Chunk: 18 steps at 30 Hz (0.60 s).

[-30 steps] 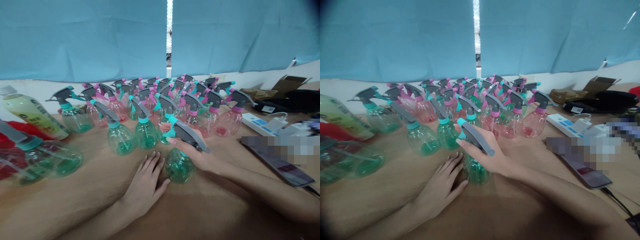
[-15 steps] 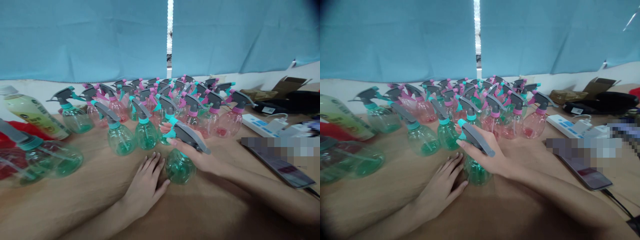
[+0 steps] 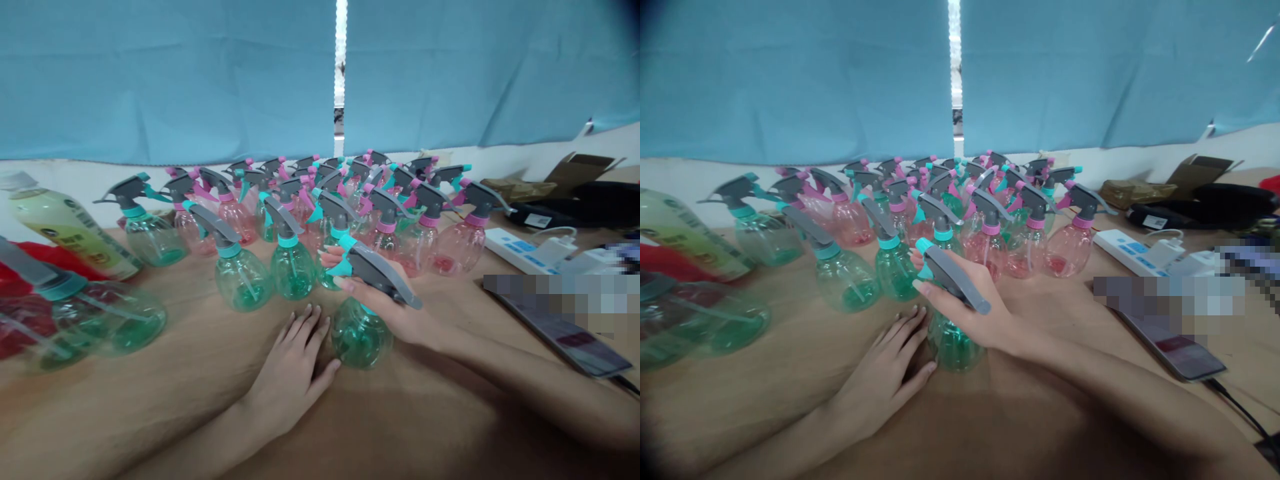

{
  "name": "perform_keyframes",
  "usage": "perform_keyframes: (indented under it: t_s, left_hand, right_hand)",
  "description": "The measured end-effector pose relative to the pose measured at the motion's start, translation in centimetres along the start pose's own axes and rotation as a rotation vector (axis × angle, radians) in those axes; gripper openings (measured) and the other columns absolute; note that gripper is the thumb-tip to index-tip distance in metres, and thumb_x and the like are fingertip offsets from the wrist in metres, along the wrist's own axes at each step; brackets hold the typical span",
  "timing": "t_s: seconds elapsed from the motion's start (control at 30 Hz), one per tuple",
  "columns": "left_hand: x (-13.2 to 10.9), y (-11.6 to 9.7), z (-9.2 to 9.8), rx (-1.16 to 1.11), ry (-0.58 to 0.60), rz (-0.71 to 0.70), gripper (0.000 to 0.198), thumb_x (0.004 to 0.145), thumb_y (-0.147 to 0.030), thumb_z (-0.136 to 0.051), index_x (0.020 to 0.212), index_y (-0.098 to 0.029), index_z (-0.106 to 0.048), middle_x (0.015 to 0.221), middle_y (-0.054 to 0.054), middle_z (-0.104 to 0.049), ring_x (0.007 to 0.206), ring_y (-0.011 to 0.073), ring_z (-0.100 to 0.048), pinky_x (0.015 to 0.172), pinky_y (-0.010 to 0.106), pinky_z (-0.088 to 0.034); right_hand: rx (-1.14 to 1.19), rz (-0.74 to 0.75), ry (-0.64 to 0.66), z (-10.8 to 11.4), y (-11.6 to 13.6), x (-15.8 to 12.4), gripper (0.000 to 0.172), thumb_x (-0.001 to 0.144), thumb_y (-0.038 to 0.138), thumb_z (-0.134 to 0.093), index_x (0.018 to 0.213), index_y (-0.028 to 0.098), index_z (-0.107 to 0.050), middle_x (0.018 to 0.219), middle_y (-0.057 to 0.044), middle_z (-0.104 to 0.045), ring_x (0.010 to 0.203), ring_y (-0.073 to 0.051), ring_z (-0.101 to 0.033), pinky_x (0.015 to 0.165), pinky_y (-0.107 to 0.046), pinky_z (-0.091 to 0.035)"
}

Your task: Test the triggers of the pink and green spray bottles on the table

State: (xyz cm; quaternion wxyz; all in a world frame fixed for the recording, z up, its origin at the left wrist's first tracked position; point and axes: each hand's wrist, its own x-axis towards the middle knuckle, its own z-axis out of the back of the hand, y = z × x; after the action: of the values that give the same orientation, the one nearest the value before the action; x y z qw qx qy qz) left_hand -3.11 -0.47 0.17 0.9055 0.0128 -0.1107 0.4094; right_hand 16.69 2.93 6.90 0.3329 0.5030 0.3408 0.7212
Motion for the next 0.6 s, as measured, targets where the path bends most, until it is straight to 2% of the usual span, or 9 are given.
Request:
perform_keyframes:
  t_s: [0.6]
  left_hand:
    - [0.06, 0.04, 0.17, 0.004, 0.022, 0.004, 0.051, 0.096, -0.041, -0.044, 0.134, -0.008, -0.046, 0.143, 0.018, -0.043, 0.135, 0.031, -0.036, 0.108, 0.052, -0.032]
  right_hand:
    - [0.023, -0.004, 0.009, -0.03, -0.11, 0.06, 0.024, 0.086, 0.037, -0.059, 0.108, 0.027, -0.062, 0.073, 0.001, -0.06, 0.064, -0.016, -0.057, 0.058, -0.03, -0.046]
